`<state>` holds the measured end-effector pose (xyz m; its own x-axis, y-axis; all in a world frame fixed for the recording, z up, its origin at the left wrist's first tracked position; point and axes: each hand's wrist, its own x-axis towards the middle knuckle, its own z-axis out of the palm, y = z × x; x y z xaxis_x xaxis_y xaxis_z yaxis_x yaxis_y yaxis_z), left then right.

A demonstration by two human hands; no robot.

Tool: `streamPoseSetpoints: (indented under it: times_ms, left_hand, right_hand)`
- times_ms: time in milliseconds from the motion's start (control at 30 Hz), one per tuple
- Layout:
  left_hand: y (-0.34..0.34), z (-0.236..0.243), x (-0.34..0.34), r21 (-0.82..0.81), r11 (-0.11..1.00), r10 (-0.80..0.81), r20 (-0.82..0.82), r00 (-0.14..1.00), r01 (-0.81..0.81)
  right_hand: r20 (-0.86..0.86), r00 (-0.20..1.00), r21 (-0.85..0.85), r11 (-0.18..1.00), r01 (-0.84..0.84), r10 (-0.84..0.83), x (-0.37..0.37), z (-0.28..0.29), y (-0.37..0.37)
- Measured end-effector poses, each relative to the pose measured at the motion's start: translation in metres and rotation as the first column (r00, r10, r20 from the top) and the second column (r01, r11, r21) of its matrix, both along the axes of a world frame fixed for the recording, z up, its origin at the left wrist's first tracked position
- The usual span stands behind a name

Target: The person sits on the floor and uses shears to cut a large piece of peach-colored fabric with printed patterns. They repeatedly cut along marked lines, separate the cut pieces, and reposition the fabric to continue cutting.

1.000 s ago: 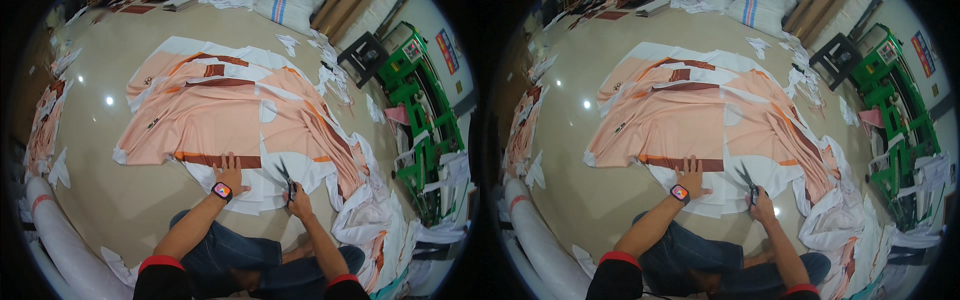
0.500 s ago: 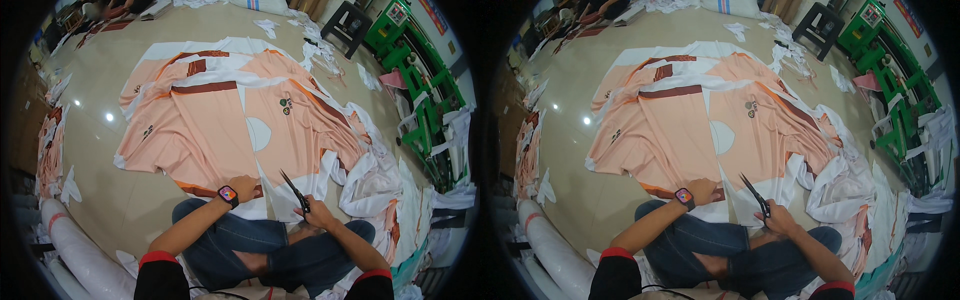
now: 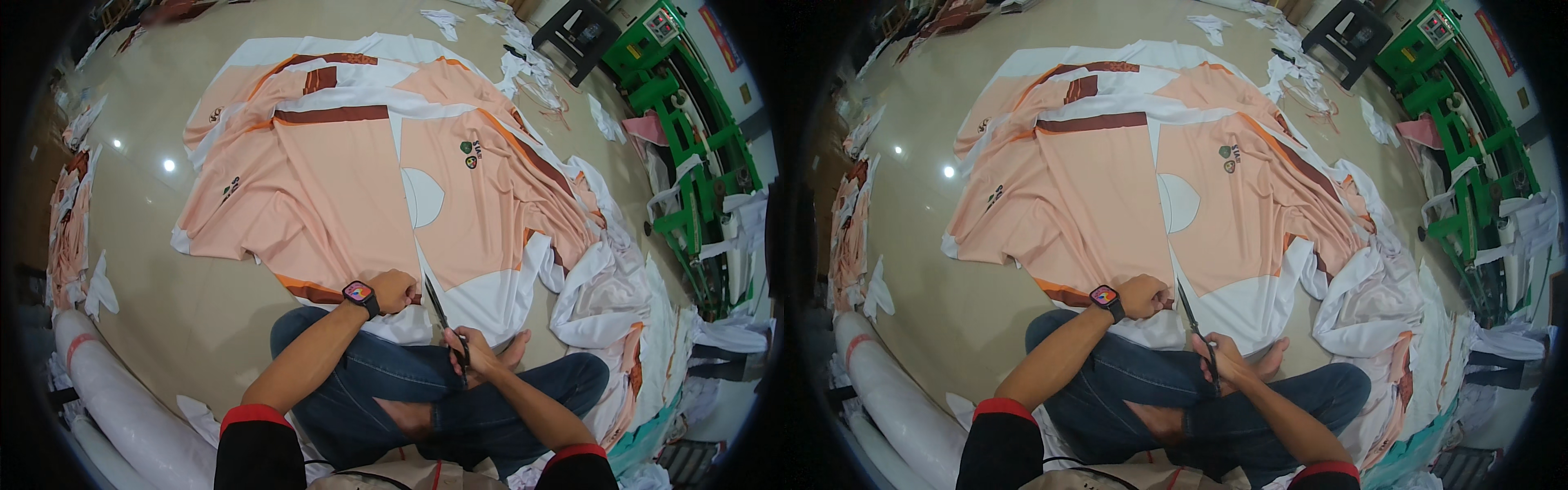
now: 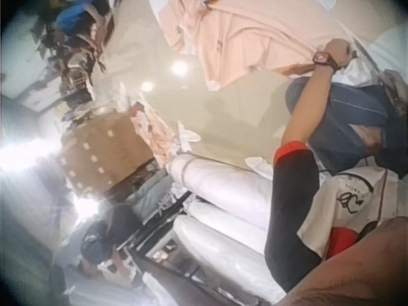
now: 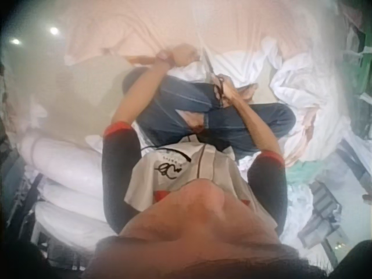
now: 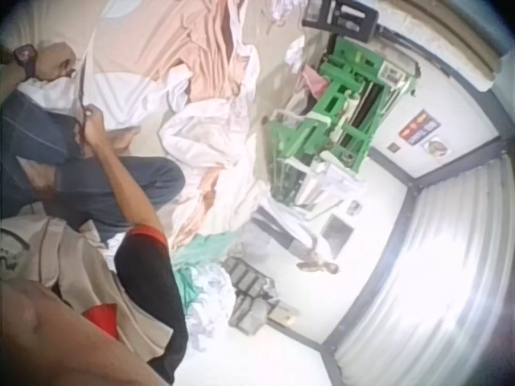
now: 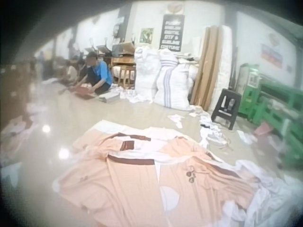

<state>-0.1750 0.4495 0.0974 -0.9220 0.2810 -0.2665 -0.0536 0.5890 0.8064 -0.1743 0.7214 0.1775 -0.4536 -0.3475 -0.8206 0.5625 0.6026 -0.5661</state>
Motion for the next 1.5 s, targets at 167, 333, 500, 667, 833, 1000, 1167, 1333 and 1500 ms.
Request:
streamPoseSetpoints:
  times_ms: [167,333,500,667,833,1000,1167,1333,1500]
  left_hand:
    - [-0.002,0.004,-0.001,0.032,0.999,-0.026,0.065,0.998,0.024]
    - [-0.004,0.002,-0.002,0.052,0.998,-0.047,0.016,0.999,0.046]
    - [-0.005,0.009,-0.004,0.024,0.998,-0.062,0.031,0.998,0.061]
    - [-0.006,0.014,-0.005,0.071,0.997,-0.046,0.182,0.982,0.034]
    - [-0.006,0.007,-0.006,0.038,0.997,-0.074,0.073,0.995,0.071]
    - [-0.006,0.013,-0.006,0.032,0.998,-0.059,0.108,0.992,0.056]
    - [-0.01,0.026,-0.005,0.035,0.998,-0.052,0.112,0.992,0.048]
    - [-0.011,0.022,-0.008,0.026,0.994,-0.107,0.117,0.987,0.105]
    - [-0.011,0.014,-0.009,0.021,0.992,-0.126,0.131,0.983,0.125]
  right_hand:
    - [-0.164,0.984,-0.045,0.997,0.067,-0.073,-0.005,-0.037,-0.031]
    - [-0.273,0.962,-0.049,0.999,0.012,-0.025,-0.004,-0.046,-0.043]
    - [-0.169,0.979,-0.117,0.988,0.098,-0.117,-0.02,-0.043,-0.053]
    - [-0.256,0.965,-0.065,0.997,0.045,-0.06,-0.029,-0.048,-0.067]
    - [-0.244,0.967,-0.109,0.993,0.043,-0.069,-0.032,-0.049,-0.071]
    - [-0.227,0.968,-0.15,0.986,0.073,-0.106,-0.05,-0.051,-0.081]
    - [-0.326,0.945,-0.053,0.999,-0.003,-0.014,-0.048,-0.053,-0.091]
    - [-0.197,0.97,-0.199,0.974,0.104,-0.143,-0.06,-0.052,-0.096]
    - [-0.22,0.965,-0.187,0.977,0.099,-0.14,-0.079,-0.058,-0.107]
